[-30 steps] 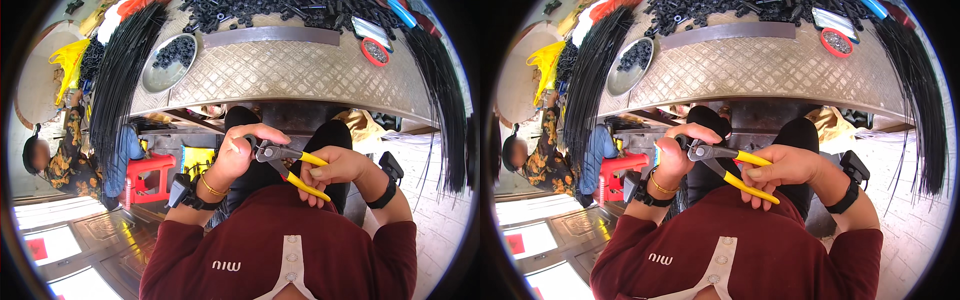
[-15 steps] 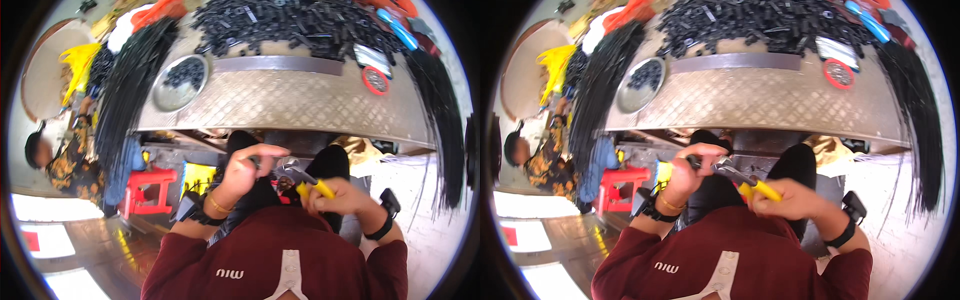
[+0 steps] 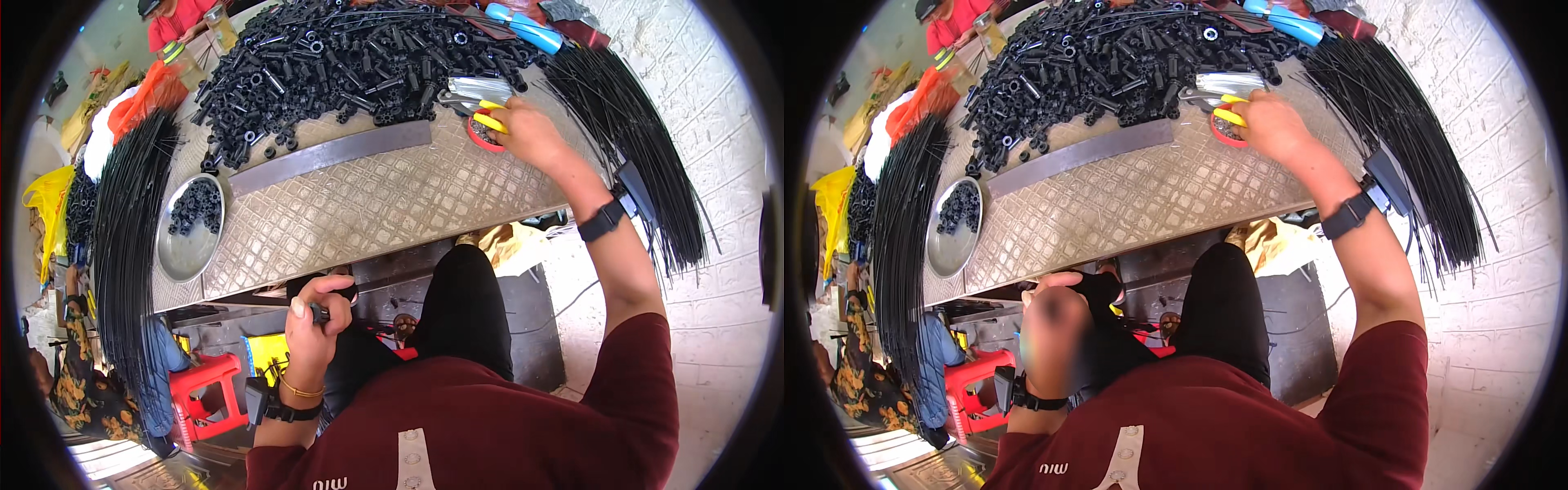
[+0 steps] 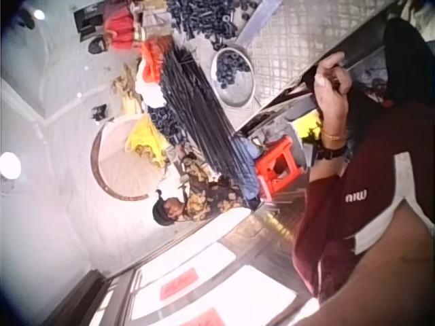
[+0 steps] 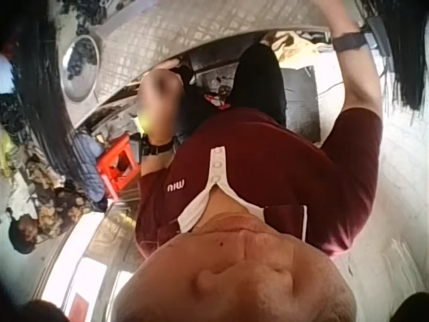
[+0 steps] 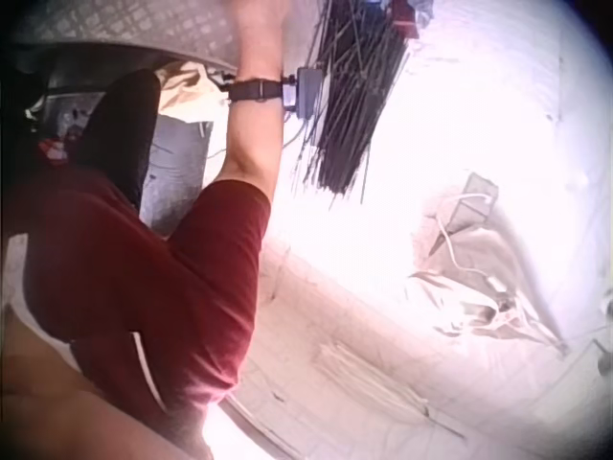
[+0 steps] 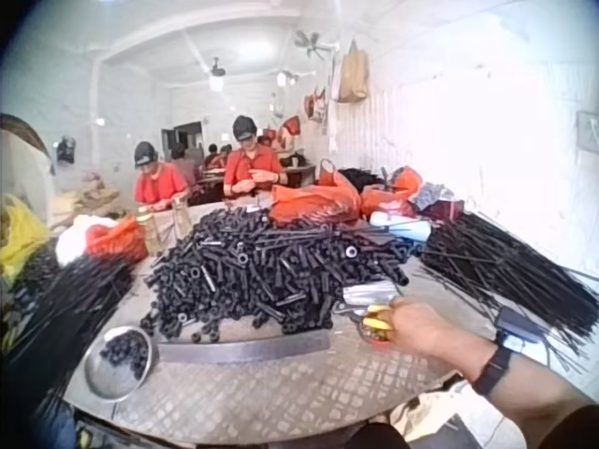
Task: The recorder is assembling umbrella frame components by sliding small plastic pieces onto long black rods and securing them with wire and pliers.
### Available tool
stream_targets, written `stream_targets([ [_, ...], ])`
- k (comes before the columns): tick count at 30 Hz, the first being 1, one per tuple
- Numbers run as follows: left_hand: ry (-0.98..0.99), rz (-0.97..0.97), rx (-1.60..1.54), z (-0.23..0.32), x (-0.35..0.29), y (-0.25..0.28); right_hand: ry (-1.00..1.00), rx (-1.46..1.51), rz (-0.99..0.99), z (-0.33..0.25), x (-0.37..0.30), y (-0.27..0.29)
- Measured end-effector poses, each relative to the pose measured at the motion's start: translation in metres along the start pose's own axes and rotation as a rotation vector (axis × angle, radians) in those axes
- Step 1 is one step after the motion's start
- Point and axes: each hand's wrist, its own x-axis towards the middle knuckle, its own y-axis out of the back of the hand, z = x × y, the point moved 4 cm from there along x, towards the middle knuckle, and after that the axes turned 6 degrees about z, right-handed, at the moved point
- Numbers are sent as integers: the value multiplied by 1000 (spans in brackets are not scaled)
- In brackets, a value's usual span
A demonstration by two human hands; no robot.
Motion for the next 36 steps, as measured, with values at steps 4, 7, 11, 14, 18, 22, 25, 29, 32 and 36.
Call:
stream_targets([
  [4, -1, 10, -10, -1, -3, 7, 14, -22, -10, -3, 6, -8],
  [7, 8, -12, 46, 0, -1, 8, 41, 31, 63, -6, 6, -6],
  [11, -4, -12, 36, 1, 2, 5, 112, -3, 61, -3, 11, -15],
  [14, -6, 25, -1, 1, -1, 6, 74, 27, 97, 0, 11, -16],
  [18, -3, 9, 28, 2, -1, 10, -49, 136, 122, 4, 11, -13],
  [22, -13, -20, 34, 2, 1, 7, -131, 252, 150, 23, 14, -20],
  [25, -17, -16, 36, 2, 2, 6, -219, 382, 167, 33, 15, -21],
  [29, -22, 18, -24, 2, 2, 5, -433, 676, 105, 36, 14, -19],
  [32, -27, 16, -19, 1, 1, 5, -517, 836, 89, 32, 13, -13],
  [36, -36, 6, -9, 1, 1, 1, -550, 867, 81, 39, 11, -14],
])
